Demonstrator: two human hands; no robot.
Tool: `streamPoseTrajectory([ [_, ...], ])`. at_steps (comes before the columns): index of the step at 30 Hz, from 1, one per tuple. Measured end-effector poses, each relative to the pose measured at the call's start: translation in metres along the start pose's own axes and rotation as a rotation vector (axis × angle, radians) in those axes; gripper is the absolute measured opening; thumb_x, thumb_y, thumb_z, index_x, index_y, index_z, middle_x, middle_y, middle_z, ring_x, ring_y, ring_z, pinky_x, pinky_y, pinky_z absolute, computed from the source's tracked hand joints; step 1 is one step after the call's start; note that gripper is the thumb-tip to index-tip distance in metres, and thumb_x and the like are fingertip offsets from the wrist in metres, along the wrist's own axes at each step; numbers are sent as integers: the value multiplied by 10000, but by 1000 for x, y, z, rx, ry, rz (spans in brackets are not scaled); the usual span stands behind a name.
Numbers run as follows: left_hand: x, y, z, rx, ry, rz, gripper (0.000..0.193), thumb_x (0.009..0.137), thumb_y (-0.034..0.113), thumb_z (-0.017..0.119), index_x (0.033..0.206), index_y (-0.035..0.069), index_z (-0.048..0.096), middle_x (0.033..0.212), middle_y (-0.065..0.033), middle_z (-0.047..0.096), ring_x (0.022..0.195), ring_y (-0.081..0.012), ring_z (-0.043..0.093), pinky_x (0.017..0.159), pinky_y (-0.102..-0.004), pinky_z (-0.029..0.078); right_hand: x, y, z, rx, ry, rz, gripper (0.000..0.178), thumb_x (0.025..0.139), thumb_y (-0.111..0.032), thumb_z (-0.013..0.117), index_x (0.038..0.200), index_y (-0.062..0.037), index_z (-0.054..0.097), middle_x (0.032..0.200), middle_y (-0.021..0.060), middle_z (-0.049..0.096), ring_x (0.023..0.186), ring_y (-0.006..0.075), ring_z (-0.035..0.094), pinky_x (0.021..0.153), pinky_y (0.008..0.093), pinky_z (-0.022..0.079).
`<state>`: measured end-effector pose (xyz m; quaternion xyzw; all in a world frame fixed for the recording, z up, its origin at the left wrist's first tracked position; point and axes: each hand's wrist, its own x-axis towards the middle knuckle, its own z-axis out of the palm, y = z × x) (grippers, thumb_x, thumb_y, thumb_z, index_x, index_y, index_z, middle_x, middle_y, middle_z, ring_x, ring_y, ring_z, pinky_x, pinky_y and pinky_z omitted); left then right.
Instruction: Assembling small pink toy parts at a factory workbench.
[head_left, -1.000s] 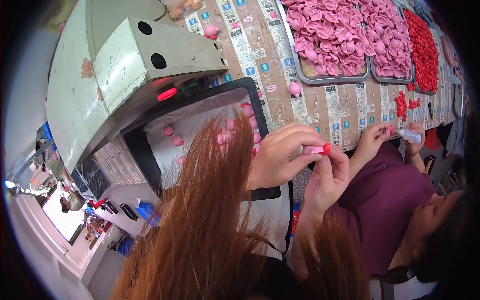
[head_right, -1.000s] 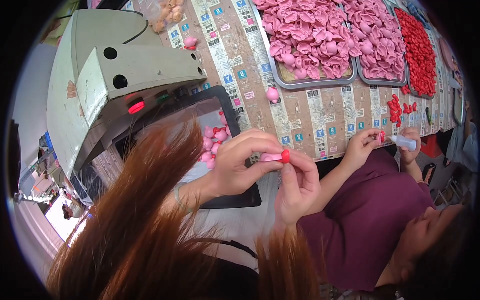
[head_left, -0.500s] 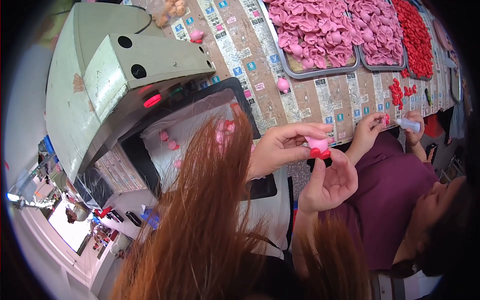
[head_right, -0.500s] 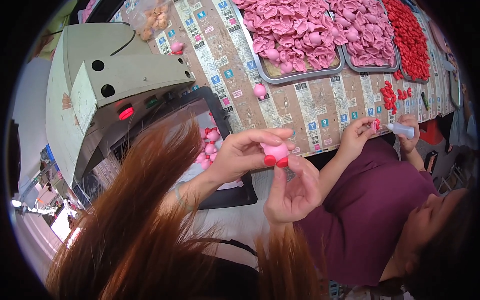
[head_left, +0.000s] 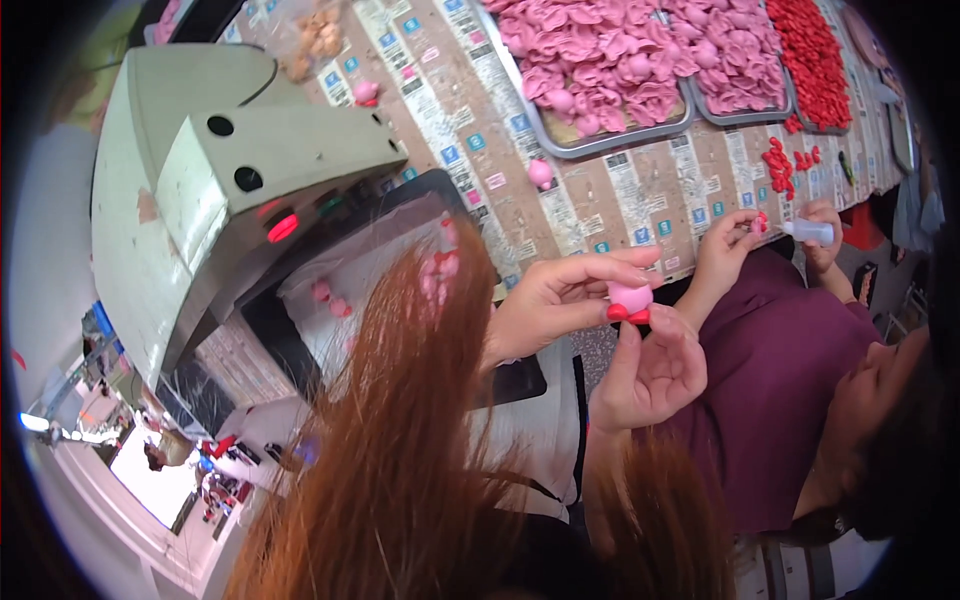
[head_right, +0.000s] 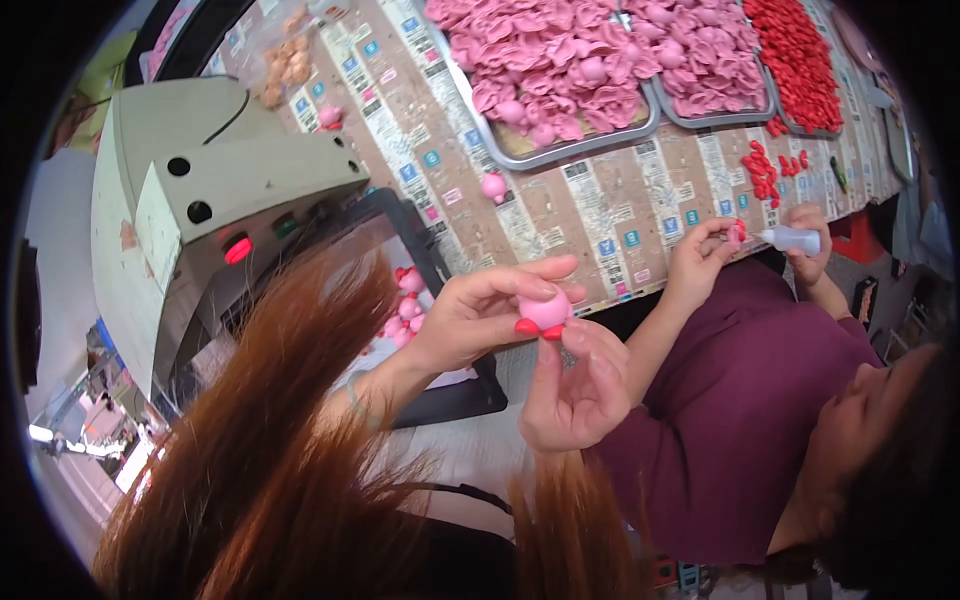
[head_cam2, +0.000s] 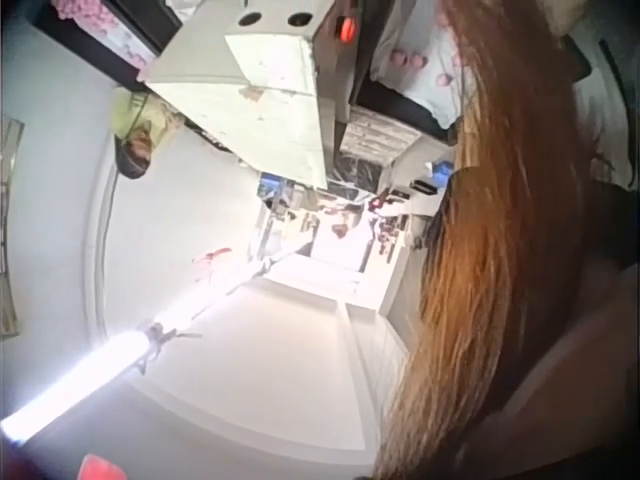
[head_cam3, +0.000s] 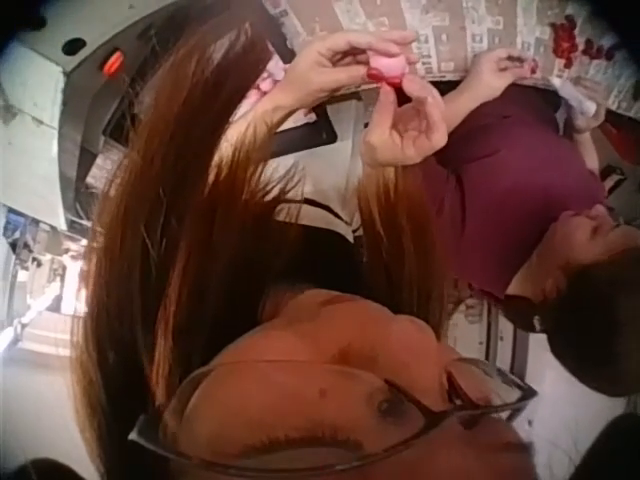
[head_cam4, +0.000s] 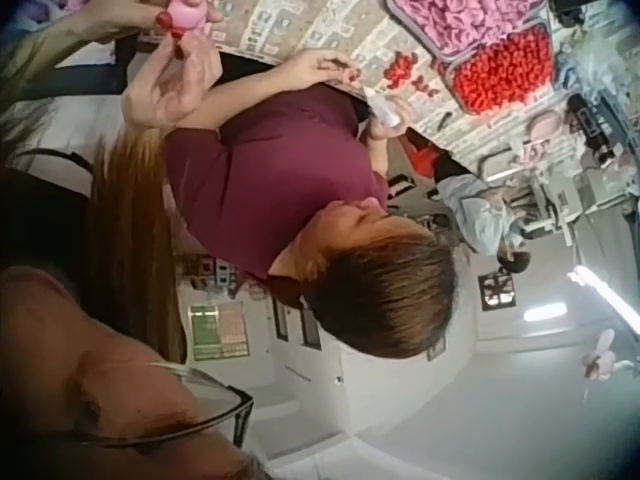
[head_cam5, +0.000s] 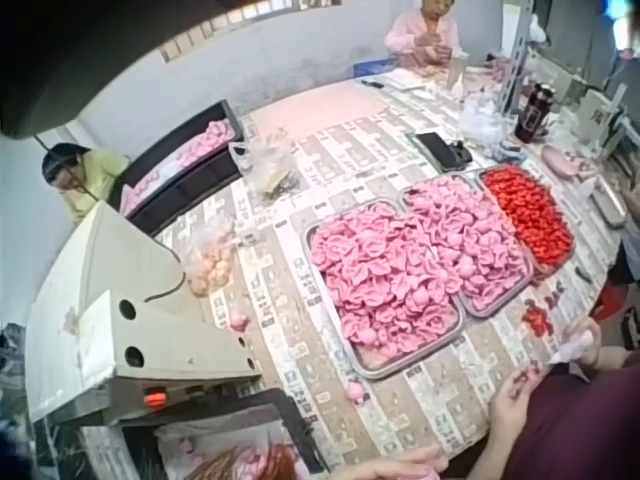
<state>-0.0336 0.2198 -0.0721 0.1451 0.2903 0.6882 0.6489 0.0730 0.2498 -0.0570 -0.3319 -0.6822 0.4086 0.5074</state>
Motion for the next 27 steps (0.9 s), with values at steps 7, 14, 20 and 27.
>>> streamPoseTrajectory([
  [7, 20, -10, -4, 381, -59, 83, 267, 775, -89, 475, 1025, -4, 518, 1217, -178, 406, 1112, -267, 430, 907, -348, 376, -1, 19, -8, 17, 121, 194, 499, 725, 120, 523, 1150, -2, 293, 992, 154, 490, 907, 204, 504, 816, 312, 424],
  [14, 36, -10, -3, 594, -61, 110, 274, 768, -14, 531, 1041, -13, 516, 1174, -151, 446, 1051, -200, 467, 876, -293, 370, 13, 19, -7, 272, 252, 503, 339, 760, 91, 487, 1076, 13, 395, 992, 120, 502, 912, 160, 504, 811, 253, 412],
  [20, 63, -34, -18, 526, 160, -264, 269, 772, 47, 570, 1029, -10, 517, 1004, -73, 543, 887, -123, 524, 805, -252, 409, 26, 57, -16, 236, 214, 783, 179, 790, 10, 515, 965, 25, 480, 924, 73, 522, 838, 112, 516, 735, 222, 429],
  [27, 109, -13, -40, 1400, 462, 234, 340, 744, 135, 581, 1053, 6, 522, 748, -146, 571, 663, -222, 552, 603, -310, 434, 27, 142, -23, 175, 139, 861, 146, 793, -42, 533, 920, 30, 520, 918, 98, 545, 806, 134, 534, 673, 236, 436],
])
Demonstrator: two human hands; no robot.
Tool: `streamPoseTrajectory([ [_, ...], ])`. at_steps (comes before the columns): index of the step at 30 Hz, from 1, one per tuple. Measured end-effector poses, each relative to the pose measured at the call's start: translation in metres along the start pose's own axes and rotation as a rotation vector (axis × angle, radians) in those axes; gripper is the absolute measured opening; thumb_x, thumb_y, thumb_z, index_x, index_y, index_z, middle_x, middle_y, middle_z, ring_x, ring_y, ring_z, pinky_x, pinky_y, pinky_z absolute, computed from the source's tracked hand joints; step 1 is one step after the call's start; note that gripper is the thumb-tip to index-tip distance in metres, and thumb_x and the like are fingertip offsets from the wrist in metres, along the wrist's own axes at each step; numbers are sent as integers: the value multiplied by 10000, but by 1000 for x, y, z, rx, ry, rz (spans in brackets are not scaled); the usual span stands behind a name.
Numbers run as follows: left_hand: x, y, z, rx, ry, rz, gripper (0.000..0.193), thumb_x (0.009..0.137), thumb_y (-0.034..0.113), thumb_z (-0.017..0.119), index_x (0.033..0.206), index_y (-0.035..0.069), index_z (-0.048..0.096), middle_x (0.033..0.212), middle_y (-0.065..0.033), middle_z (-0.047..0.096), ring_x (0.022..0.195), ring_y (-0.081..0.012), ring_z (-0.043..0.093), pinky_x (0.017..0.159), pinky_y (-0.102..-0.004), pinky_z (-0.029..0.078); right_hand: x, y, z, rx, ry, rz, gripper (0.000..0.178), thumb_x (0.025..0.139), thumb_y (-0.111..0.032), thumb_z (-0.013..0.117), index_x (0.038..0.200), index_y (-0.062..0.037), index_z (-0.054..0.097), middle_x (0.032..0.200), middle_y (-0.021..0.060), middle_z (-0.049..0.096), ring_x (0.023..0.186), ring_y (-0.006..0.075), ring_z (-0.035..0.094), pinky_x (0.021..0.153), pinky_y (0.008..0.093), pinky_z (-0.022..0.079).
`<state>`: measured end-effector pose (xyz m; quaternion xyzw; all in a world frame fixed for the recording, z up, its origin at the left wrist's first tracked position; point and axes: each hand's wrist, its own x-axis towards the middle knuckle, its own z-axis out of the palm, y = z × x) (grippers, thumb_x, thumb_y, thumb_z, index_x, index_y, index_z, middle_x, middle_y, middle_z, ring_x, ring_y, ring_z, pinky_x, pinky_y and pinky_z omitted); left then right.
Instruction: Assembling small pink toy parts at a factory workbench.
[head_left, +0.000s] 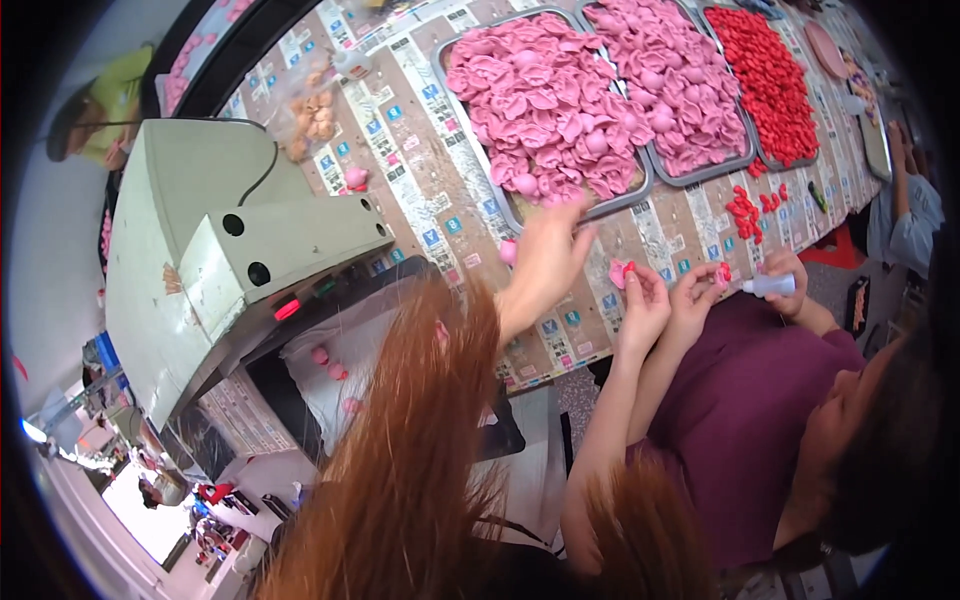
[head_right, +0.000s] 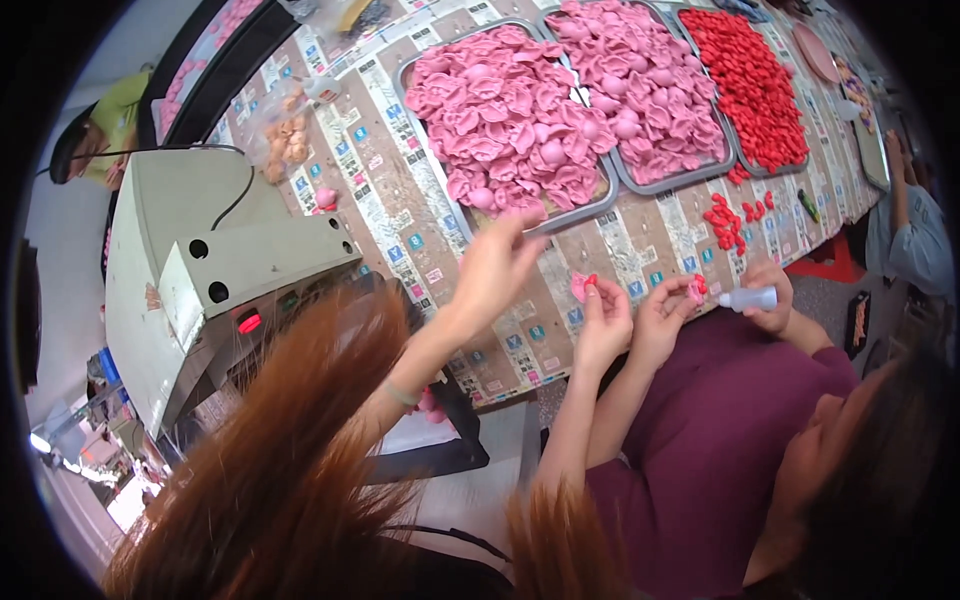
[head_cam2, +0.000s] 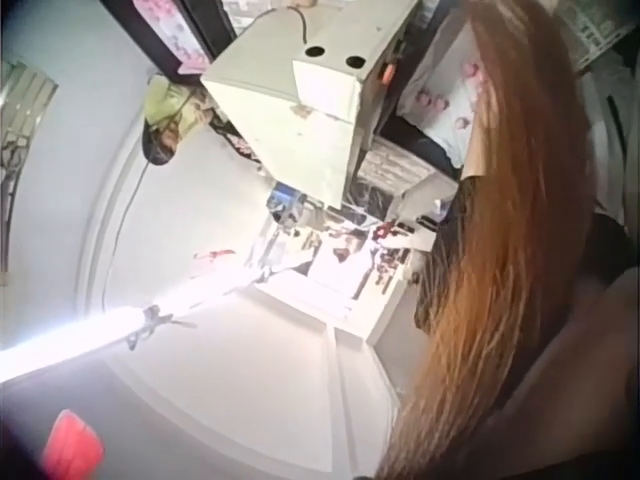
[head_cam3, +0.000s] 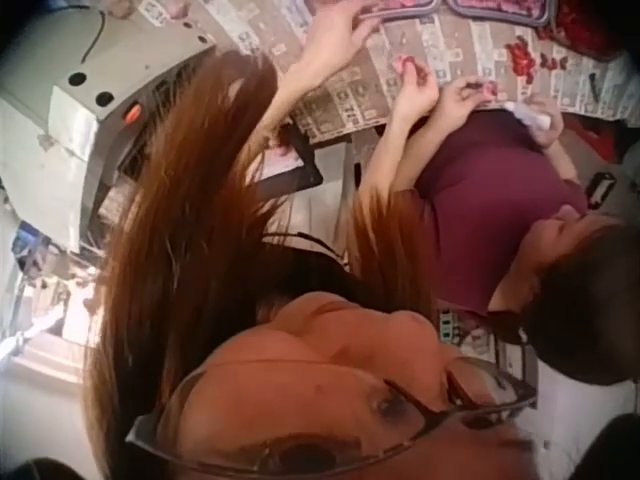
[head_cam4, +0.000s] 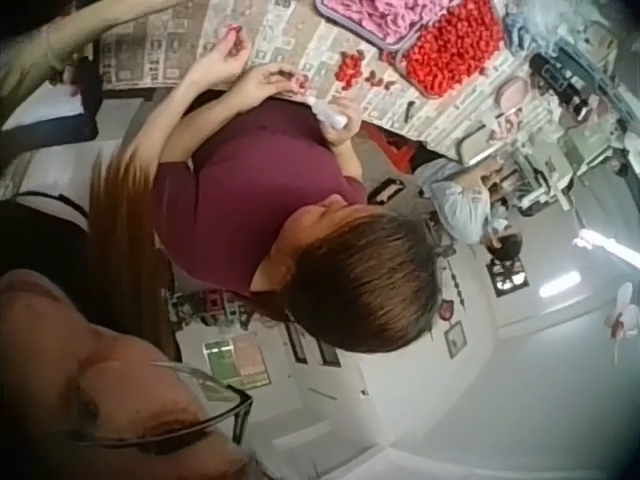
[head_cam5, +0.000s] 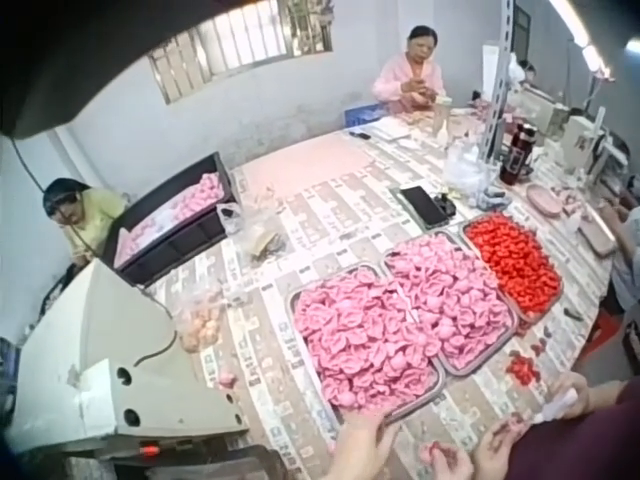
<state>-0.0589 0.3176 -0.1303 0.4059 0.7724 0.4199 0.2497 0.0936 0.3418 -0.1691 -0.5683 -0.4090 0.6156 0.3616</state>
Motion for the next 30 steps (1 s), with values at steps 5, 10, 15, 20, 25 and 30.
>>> streamPoseTrajectory([
  [5, 73, -7, 1, 344, 356, 108, 241, 717, 213, 604, 891, 52, 562, 864, -119, 516, 838, -261, 463, 732, -381, 346, 18, -6, -12, -138, 17, -136, 176, 783, -59, 545, 933, 29, 516, 924, 113, 542, 818, 163, 535, 690, 259, 434],
  [10, 96, -19, 24, 589, 359, 47, 304, 675, 284, 644, 878, 71, 565, 903, -107, 487, 907, -266, 425, 770, -406, 310, 42, 0, -2, -382, 218, -292, 206, 773, -75, 556, 946, 28, 512, 930, 128, 540, 831, 193, 536, 707, 282, 433],
  [15, 99, -23, 17, 540, 391, 114, 224, 667, 219, 661, 838, 97, 586, 888, -67, 508, 901, -246, 427, 784, -378, 296, 67, -11, 16, -557, 312, -407, 236, 763, -92, 567, 959, 26, 507, 937, 143, 537, 844, 223, 537, 724, 305, 432],
  [20, 90, -9, 13, 400, 483, 246, 184, 716, 170, 629, 847, 67, 551, 821, -40, 551, 852, -191, 489, 757, -344, 341, 138, -44, -1, -1059, 661, -493, 331, 732, -156, 546, 1009, 12, 482, 1020, 198, 490, 994, 340, 437, 853, 416, 336],
  [25, 42, 29, 8, -1108, 59, -391, 130, 800, 82, 533, 902, 8, 502, 832, -84, 565, 710, -126, 545, 641, -218, 441, 181, -49, -7, -1443, 639, -145, 269, 743, -149, 502, 977, -18, 510, 1042, 197, 480, 1009, 322, 434, 843, 412, 346],
  [30, 14, 5, 21, -1127, -247, -507, 271, 785, 52, 541, 1049, 4, 504, 882, -55, 568, 732, -104, 558, 612, -192, 435, 198, -45, -30, -1467, 494, -182, 210, 746, -133, 497, 923, -33, 550, 905, 178, 564, 849, 325, 548, 703, 432, 436],
])
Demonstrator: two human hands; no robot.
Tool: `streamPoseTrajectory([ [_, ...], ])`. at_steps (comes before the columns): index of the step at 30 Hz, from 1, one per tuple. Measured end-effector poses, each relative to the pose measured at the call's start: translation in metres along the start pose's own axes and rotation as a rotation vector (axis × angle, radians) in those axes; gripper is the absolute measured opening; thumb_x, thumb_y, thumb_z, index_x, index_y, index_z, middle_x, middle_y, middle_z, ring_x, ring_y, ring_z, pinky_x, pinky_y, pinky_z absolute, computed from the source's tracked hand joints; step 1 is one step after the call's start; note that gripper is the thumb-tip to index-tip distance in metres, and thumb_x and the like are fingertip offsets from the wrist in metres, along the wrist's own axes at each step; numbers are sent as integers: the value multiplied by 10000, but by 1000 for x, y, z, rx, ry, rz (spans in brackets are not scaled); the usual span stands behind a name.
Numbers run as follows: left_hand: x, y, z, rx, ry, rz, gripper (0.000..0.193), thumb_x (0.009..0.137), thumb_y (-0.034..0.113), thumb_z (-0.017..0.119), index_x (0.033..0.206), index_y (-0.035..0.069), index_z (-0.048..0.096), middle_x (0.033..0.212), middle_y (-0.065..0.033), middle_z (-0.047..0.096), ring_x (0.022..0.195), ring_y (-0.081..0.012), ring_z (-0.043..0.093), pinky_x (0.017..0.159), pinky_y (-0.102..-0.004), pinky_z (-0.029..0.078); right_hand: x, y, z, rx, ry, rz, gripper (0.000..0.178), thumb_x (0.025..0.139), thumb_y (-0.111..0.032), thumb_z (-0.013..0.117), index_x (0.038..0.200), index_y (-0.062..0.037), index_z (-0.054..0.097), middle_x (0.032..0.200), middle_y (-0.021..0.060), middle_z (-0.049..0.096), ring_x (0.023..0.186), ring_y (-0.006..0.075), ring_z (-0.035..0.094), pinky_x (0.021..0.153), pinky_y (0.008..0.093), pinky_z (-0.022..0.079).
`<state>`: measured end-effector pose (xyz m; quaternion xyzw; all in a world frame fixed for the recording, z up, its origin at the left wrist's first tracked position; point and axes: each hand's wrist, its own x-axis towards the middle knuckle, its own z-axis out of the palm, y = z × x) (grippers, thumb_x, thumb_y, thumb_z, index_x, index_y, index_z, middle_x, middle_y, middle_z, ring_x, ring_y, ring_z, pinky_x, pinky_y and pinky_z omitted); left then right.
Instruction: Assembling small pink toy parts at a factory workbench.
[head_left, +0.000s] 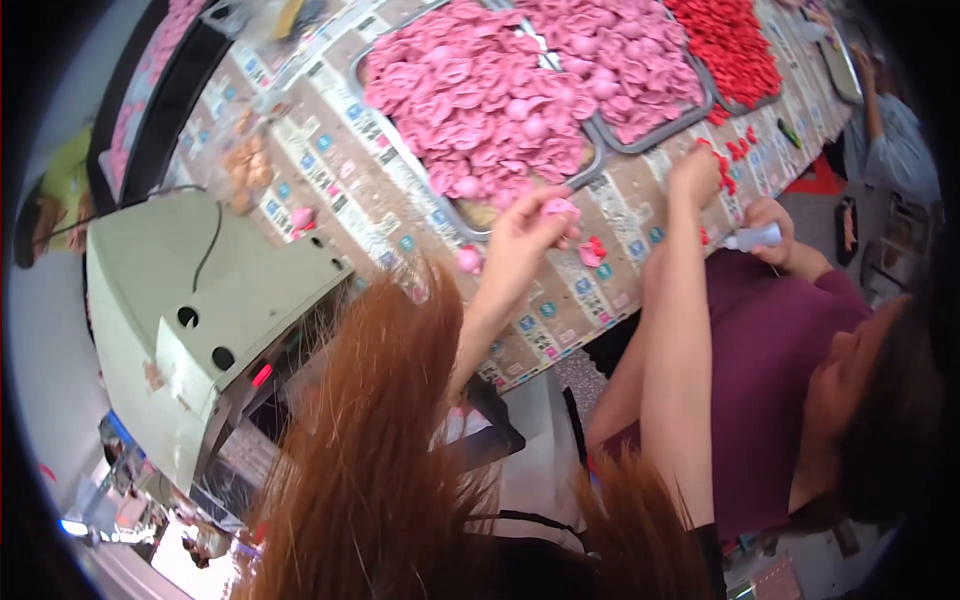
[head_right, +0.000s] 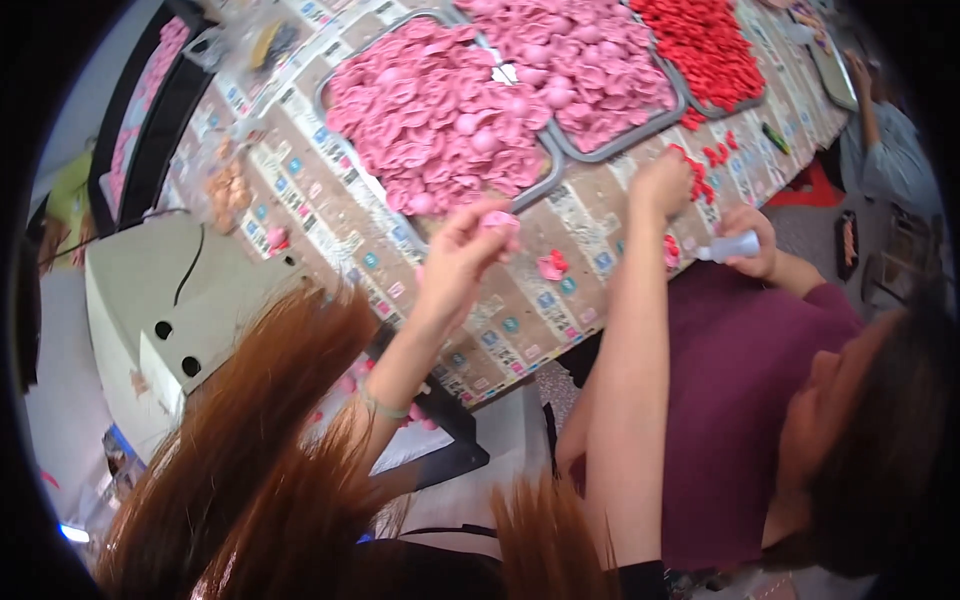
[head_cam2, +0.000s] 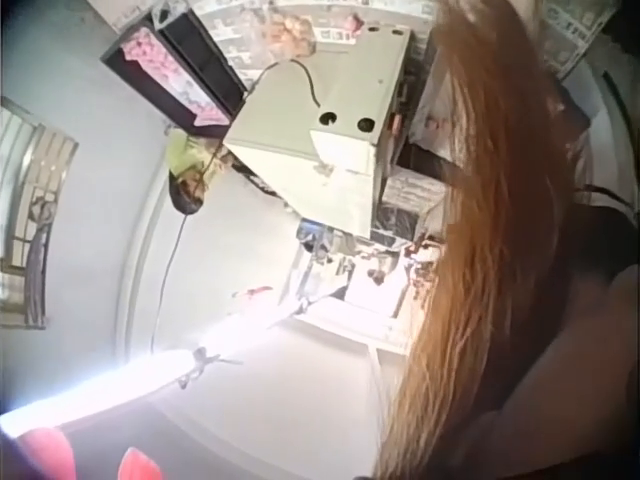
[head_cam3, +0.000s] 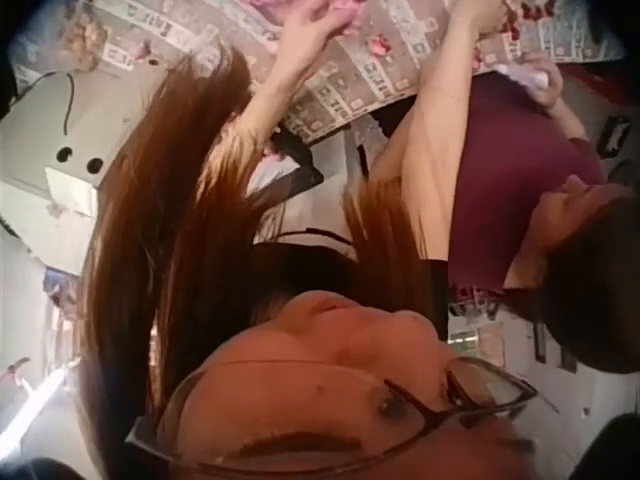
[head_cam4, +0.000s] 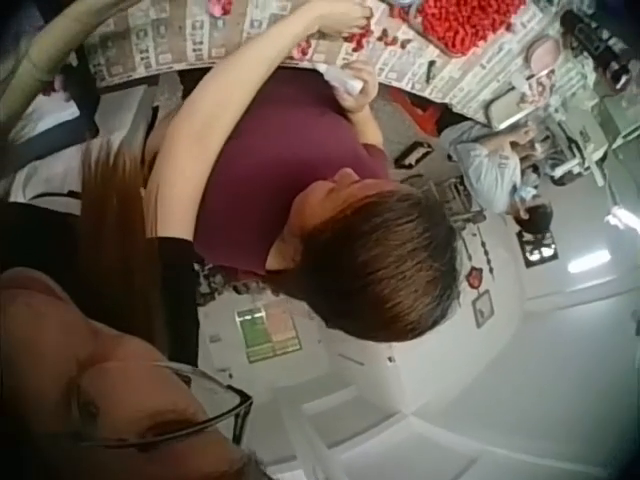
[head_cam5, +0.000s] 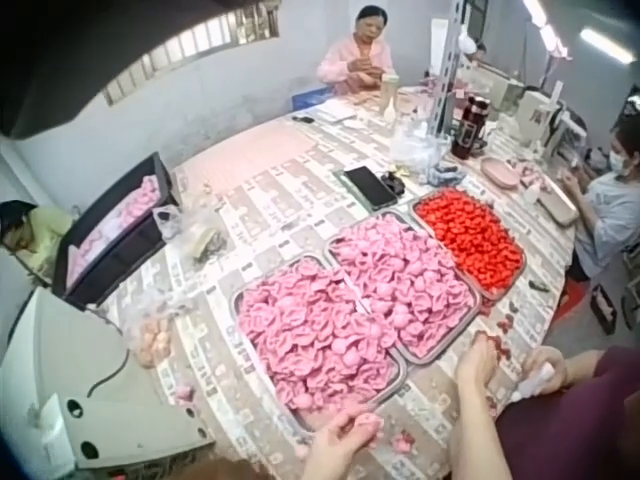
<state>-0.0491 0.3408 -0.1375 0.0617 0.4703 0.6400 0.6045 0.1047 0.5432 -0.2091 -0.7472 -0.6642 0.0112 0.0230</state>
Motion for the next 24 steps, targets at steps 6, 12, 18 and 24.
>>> streamPoseTrajectory([
  [6, 2, -7, -15, 94, -28, -89, 279, 815, 76, 508, 1088, 21, 487, 906, -24, 562, 725, -70, 529, 650, -188, 418, -40, -11, -34, 677, 203, -171, 210, 731, -103, 576, 912, -6, 531, 842, 146, 545, 720, 255, 559, 639, 354, 446],
  [12, 4, -9, -23, 82, -99, -163, 232, 820, 69, 479, 1047, 20, 473, 923, -66, 546, 795, -112, 555, 677, -219, 458, -157, -12, -73, 1830, -557, 319, 211, 811, -42, 504, 1017, -12, 470, 879, 83, 517, 752, 180, 547, 684, 273, 450],
  [18, 10, -26, -26, 218, -116, -210, 201, 790, 25, 458, 986, 19, 504, 874, -40, 532, 754, -102, 554, 617, -197, 447, -189, 14, -54, 2159, -815, 556, 273, 833, -48, 462, 1101, -7, 430, 926, 114, 523, 819, 190, 523, 736, 290, 432],
  [24, 6, -31, -15, 218, -206, -248, 247, 799, 38, 446, 1041, 22, 494, 846, -19, 523, 702, -74, 527, 612, -187, 428, -191, 32, -48, 2332, -919, 560, 253, 840, -66, 455, 1092, -42, 461, 926, 68, 545, 803, 152, 537, 730, 279, 430],
])
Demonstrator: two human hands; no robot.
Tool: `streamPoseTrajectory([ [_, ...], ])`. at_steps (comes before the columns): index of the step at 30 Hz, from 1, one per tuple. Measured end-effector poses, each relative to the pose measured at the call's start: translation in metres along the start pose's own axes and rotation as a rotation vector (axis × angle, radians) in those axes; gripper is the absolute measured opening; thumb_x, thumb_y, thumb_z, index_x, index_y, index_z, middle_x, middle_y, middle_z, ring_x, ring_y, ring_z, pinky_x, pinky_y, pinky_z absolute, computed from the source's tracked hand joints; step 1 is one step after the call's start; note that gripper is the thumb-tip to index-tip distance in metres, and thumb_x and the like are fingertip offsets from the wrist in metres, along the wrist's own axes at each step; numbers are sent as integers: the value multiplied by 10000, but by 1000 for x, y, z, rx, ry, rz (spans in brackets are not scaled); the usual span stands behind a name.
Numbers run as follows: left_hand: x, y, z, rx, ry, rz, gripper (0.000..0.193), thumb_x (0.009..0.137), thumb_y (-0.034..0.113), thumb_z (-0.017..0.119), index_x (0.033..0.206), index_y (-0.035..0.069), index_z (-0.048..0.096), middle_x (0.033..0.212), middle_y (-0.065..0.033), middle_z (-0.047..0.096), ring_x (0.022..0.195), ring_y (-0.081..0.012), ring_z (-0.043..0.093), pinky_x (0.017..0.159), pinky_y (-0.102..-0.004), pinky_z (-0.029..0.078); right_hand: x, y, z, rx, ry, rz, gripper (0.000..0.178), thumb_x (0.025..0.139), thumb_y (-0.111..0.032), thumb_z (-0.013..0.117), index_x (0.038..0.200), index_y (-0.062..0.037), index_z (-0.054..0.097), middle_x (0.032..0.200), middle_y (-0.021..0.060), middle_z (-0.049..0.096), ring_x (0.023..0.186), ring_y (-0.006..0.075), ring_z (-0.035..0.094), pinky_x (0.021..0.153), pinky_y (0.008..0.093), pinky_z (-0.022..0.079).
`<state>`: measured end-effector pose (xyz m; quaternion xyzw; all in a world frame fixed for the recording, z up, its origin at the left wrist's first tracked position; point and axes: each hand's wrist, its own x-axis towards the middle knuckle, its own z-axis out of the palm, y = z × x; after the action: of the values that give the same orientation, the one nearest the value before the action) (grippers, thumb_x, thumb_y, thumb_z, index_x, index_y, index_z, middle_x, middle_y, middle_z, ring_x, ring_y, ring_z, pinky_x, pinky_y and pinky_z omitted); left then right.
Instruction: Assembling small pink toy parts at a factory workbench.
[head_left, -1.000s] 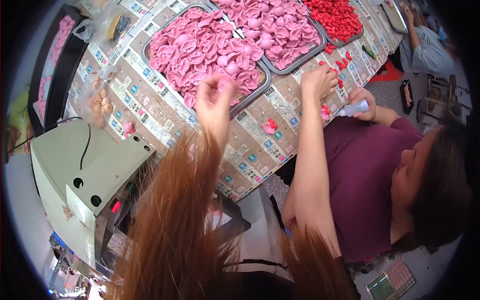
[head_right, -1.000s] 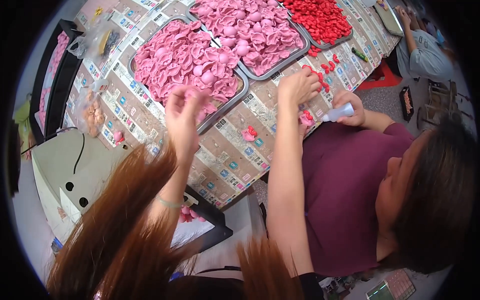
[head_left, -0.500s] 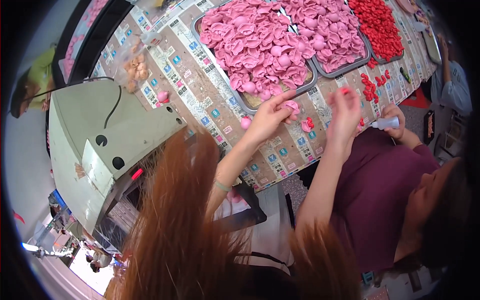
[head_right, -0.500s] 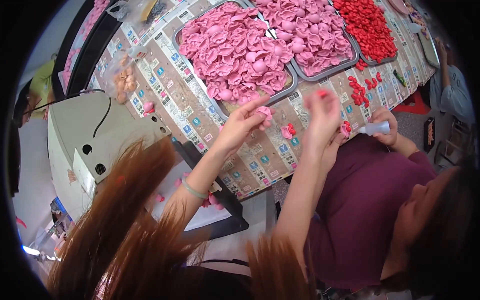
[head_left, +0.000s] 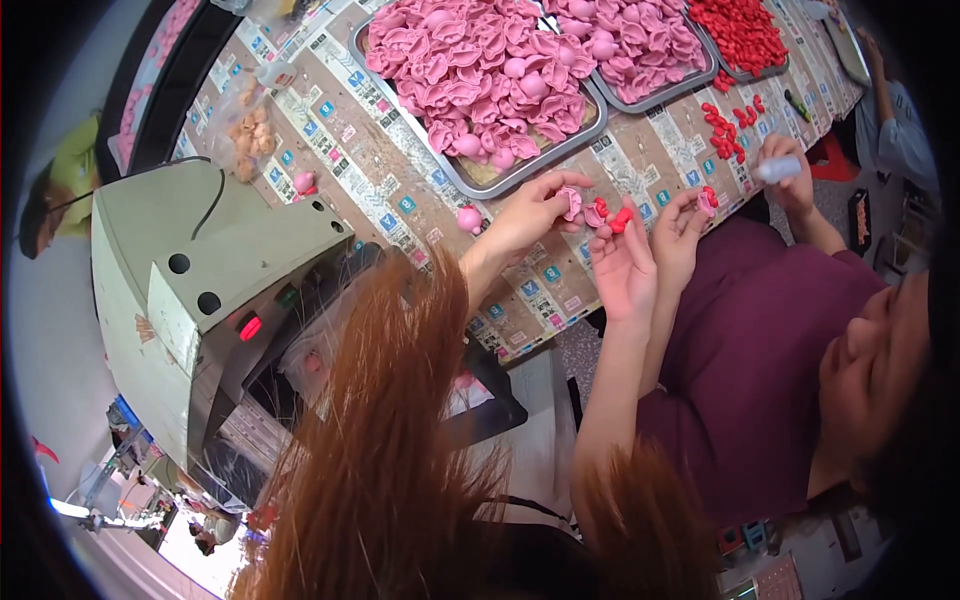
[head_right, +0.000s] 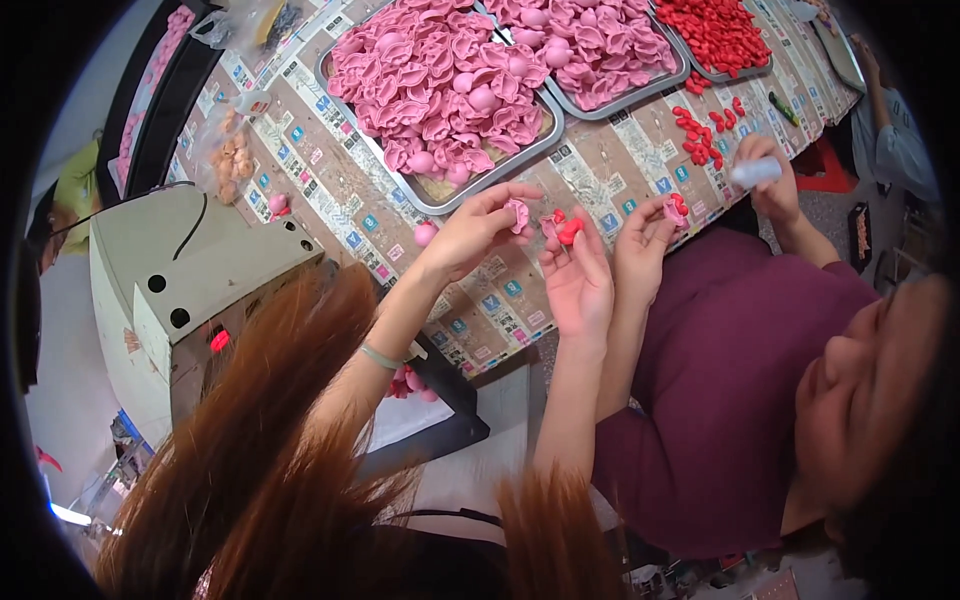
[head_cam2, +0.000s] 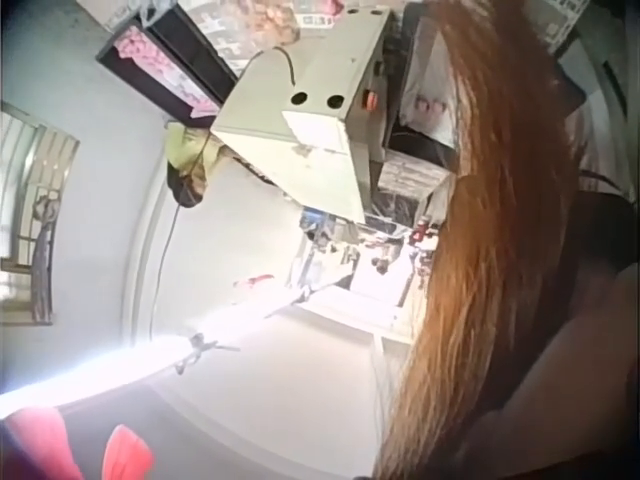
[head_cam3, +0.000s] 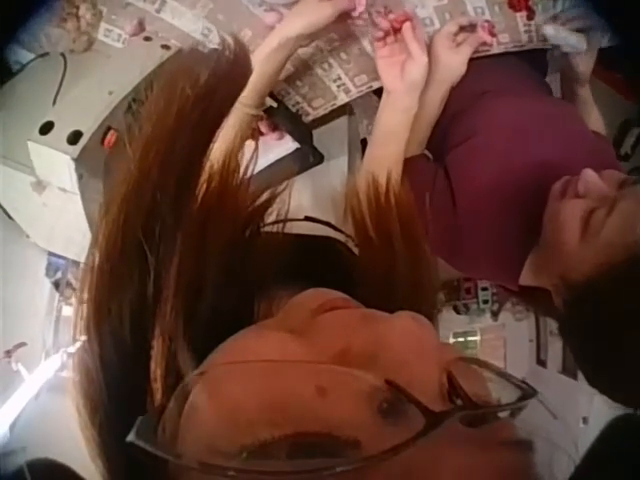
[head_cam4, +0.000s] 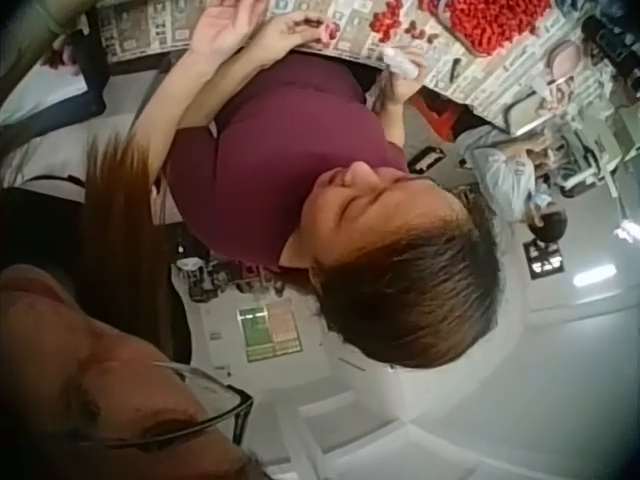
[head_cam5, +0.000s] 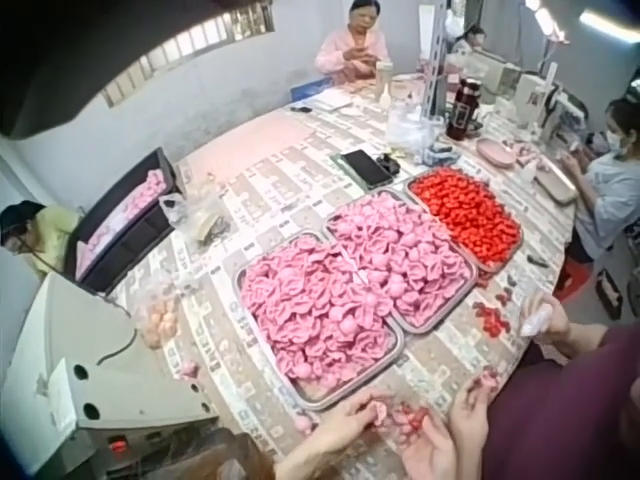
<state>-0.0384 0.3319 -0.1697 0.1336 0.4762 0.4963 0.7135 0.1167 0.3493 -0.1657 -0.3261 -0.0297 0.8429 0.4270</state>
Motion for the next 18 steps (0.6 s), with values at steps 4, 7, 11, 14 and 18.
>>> streamPoseTrajectory([
  [4, -2, 0, 8, 218, 25, 67, 244, 814, 54, 433, 1043, 9, 503, 799, -15, 537, 670, -76, 518, 612, -199, 430, -5, -1, -1, -141, 28, -53, 204, 834, -57, 471, 1034, -18, 481, 920, 76, 551, 780, 140, 535, 717, 267, 434],
  [7, -2, -4, 18, 366, 79, 153, 229, 817, 59, 425, 1017, -5, 517, 766, -27, 551, 646, -85, 519, 606, -207, 433, -8, 1, 2, -277, 59, -118, 171, 822, -44, 495, 988, -3, 495, 895, 80, 559, 758, 132, 538, 699, 247, 436],
  [11, -2, -12, 26, 442, 123, 155, 231, 813, 60, 425, 1007, -14, 525, 768, -44, 561, 657, -86, 533, 603, -215, 437, -11, 9, 6, -362, 168, -212, 155, 823, -40, 491, 970, 11, 498, 880, 88, 563, 733, 123, 545, 657, 221, 442],
  [14, -5, -12, 35, 528, 134, 154, 247, 808, 50, 425, 1025, -12, 525, 808, -64, 574, 685, -93, 550, 612, -220, 442, -7, 13, 4, -420, 227, -305, 160, 823, -37, 492, 968, 29, 502, 876, 88, 563, 727, 111, 546, 631, 203, 442],
  [18, -3, -19, 38, 509, 53, 149, 253, 825, 73, 445, 1041, -45, 505, 894, -84, 581, 726, -103, 561, 632, -220, 448, -9, 9, 9, -527, 338, -414, 177, 820, -40, 499, 970, 52, 514, 842, 70, 570, 717, 94, 544, 607, 183, 433],
])
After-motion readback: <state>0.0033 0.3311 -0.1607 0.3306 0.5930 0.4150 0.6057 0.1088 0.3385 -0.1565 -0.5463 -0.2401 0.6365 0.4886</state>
